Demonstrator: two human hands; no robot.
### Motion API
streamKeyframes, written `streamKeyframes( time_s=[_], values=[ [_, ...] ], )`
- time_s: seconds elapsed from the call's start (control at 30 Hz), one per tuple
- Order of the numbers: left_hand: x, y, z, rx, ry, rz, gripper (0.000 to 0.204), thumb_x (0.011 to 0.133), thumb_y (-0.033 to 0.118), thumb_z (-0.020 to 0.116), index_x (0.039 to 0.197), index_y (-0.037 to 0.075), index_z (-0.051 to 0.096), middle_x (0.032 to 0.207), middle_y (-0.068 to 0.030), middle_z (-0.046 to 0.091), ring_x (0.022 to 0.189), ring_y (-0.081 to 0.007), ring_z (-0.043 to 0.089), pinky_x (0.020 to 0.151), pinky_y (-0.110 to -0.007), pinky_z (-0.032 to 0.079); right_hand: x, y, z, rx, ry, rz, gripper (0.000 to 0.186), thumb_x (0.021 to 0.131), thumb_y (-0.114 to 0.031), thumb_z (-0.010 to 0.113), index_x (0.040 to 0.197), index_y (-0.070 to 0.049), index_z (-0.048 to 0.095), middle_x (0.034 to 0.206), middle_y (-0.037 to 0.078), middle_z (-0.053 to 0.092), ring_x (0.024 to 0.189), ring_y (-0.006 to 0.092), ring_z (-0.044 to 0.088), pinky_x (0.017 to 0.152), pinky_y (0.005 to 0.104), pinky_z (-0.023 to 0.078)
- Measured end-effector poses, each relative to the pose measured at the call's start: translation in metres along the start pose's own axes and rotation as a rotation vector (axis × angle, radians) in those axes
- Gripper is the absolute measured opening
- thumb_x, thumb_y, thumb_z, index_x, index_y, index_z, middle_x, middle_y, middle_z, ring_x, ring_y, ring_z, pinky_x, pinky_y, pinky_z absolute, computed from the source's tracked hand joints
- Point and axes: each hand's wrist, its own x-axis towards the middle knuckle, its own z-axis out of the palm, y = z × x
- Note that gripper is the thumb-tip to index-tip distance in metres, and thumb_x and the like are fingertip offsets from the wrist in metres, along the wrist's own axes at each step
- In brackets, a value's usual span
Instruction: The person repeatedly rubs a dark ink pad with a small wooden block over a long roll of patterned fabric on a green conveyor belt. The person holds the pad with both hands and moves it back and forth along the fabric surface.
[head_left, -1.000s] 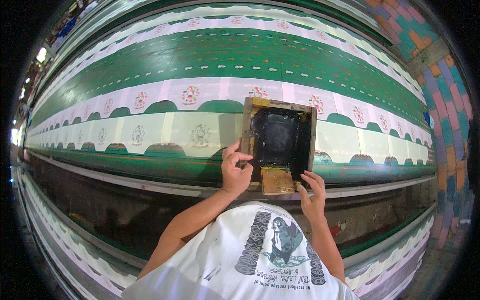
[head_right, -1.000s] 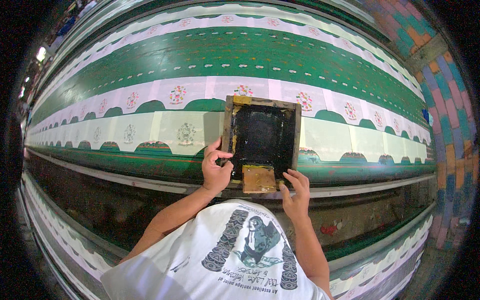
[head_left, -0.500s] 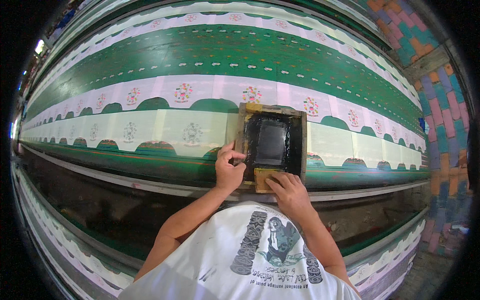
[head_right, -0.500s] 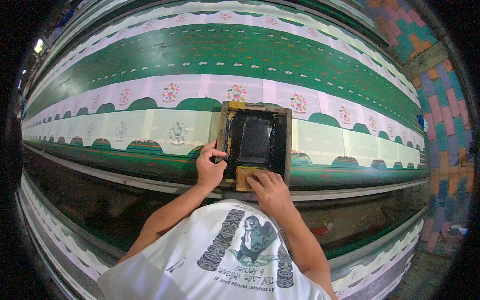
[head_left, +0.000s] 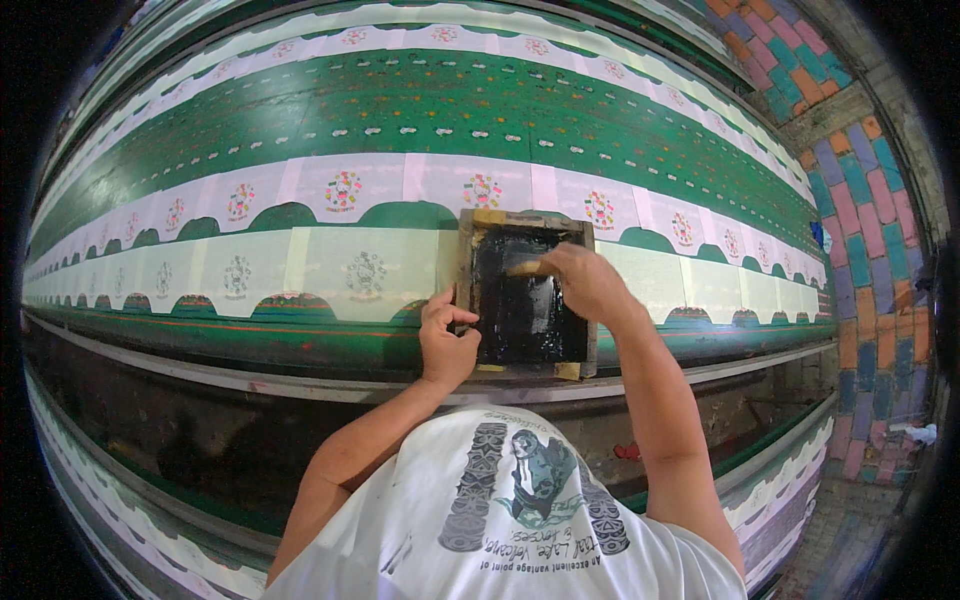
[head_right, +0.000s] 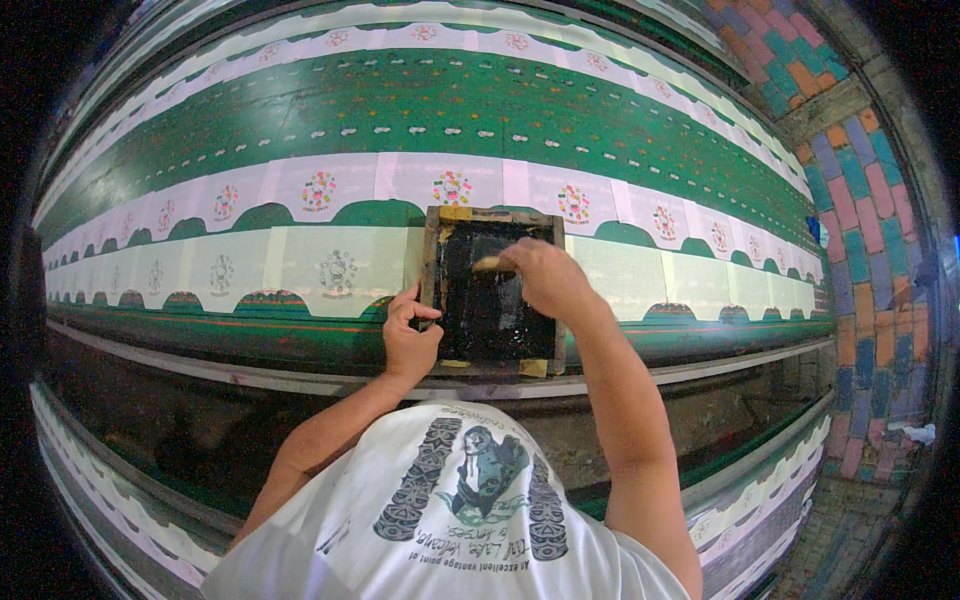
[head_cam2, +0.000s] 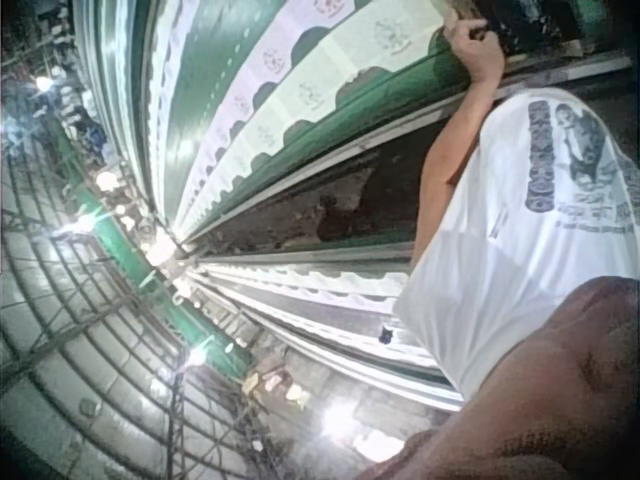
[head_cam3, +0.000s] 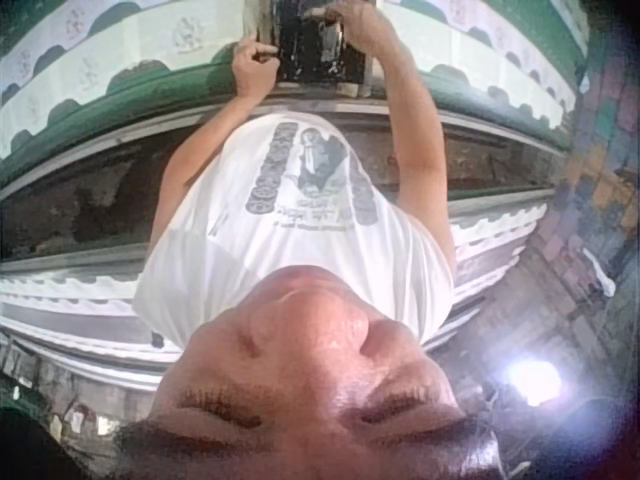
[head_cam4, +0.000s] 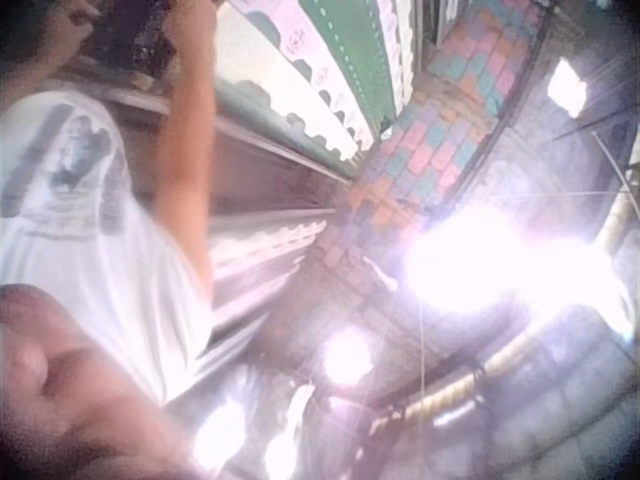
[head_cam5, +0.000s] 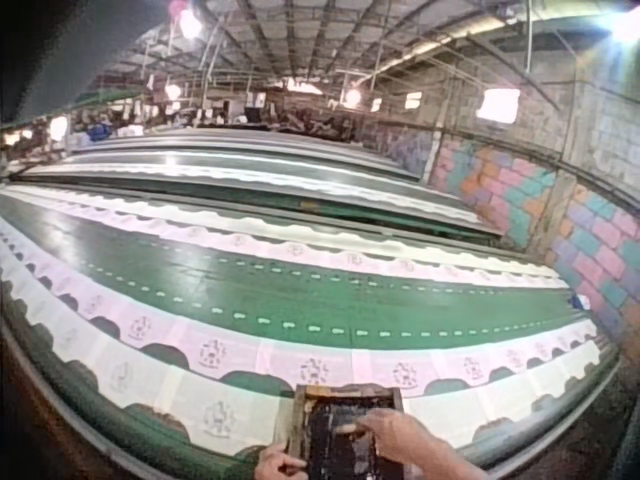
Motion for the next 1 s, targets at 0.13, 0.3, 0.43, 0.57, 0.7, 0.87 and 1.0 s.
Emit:
streamKeyframes(
  time_s=[0.13, 0.3, 0.43, 0.57, 0.7, 0.87, 1.0],
  values=[
    [-0.002, -0.002, -0.001, 0.032, -0.018, 0.0, 0.02, 0.078, -0.006, 0.076, 0.093, 0.006, 0.078, 0.157, -0.0301, 0.062, 0.151, -0.0433, 0.055, 0.126, -0.048, 0.042, 0.032, 0.013, 0.002, -0.026, 0.059, 0.032, 0.037, 0.089, 0.006, 0.062, 0.12, -0.005, 0.079, 0.118, 0.019, 0.078, 0.114, 0.0439, 0.074, 0.101, 0.053, 0.06],
    [-0.001, 0.0, -0.001, 0.038, -0.03, 0.016, 0.019, 0.078, -0.008, 0.075, 0.091, 0.005, 0.078, 0.156, -0.0295, 0.062, 0.15, -0.0443, 0.055, 0.125, -0.048, 0.043, 0.031, 0.012, 0.011, -0.047, 0.126, -0.014, 0.045, 0.087, 0.007, 0.065, 0.127, -0.006, 0.079, 0.118, 0.02, 0.078, 0.112, 0.0453, 0.074, 0.098, 0.0529, 0.06],
    [0.001, 0.006, -0.004, 0.06, -0.033, 0.057, 0.019, 0.079, -0.009, 0.074, 0.091, 0.005, 0.078, 0.157, -0.0298, 0.062, 0.149, -0.0445, 0.055, 0.123, -0.049, 0.044, 0.002, -0.014, 0.013, -0.07, 0.066, -0.02, 0.048, 0.085, 0.008, 0.066, 0.128, -0.007, 0.08, 0.115, 0.02, 0.078, 0.111, 0.0447, 0.074, 0.097, 0.0527, 0.06],
    [0.0, 0.0, -0.006, 0.097, -0.063, 0.09, 0.023, 0.079, -0.008, 0.077, 0.097, 0.007, 0.077, 0.157, -0.0344, 0.059, 0.155, -0.0452, 0.052, 0.128, -0.051, 0.039, -0.041, -0.044, 0.022, -0.102, 0.076, -0.026, 0.051, 0.081, 0.009, 0.066, 0.126, -0.009, 0.082, 0.113, 0.017, 0.077, 0.108, 0.0406, 0.074, 0.098, 0.0513, 0.059],
    [0.001, 0.003, -0.002, 0.057, -0.028, 0.096, 0.021, 0.077, -0.009, 0.074, 0.091, 0.006, 0.076, 0.155, -0.0295, 0.063, 0.145, -0.0469, 0.056, 0.126, -0.051, 0.039, -0.079, -0.068, 0.033, -0.065, 0.08, -0.006, 0.05, 0.082, 0.007, 0.069, 0.127, -0.008, 0.081, 0.112, 0.014, 0.078, 0.108, 0.0385, 0.074, 0.099, 0.0501, 0.059],
    [0.0, -0.002, -0.002, 0.066, -0.018, 0.109, 0.023, 0.077, -0.01, 0.073, 0.093, 0.006, 0.076, 0.155, -0.0284, 0.063, 0.144, -0.0447, 0.057, 0.122, -0.048, 0.045, -0.111, -0.091, 0.041, -0.102, 0.043, 0.049, 0.052, 0.081, 0.003, 0.075, 0.131, -0.009, 0.081, 0.124, 0.011, 0.076, 0.115, 0.0365, 0.071, 0.105, 0.049, 0.058],
    [0.001, 0.001, 0.001, 0.03, -0.009, 0.071, 0.022, 0.078, -0.008, 0.075, 0.093, 0.007, 0.077, 0.154, -0.03, 0.063, 0.145, -0.0452, 0.058, 0.123, -0.05, 0.045, -0.127, -0.091, 0.047, -0.017, -0.02, 0.086, 0.054, 0.079, -0.002, 0.082, 0.133, -0.01, 0.08, 0.135, 0.011, 0.072, 0.129, 0.0389, 0.065, 0.11, 0.0506, 0.055]
  ],
)
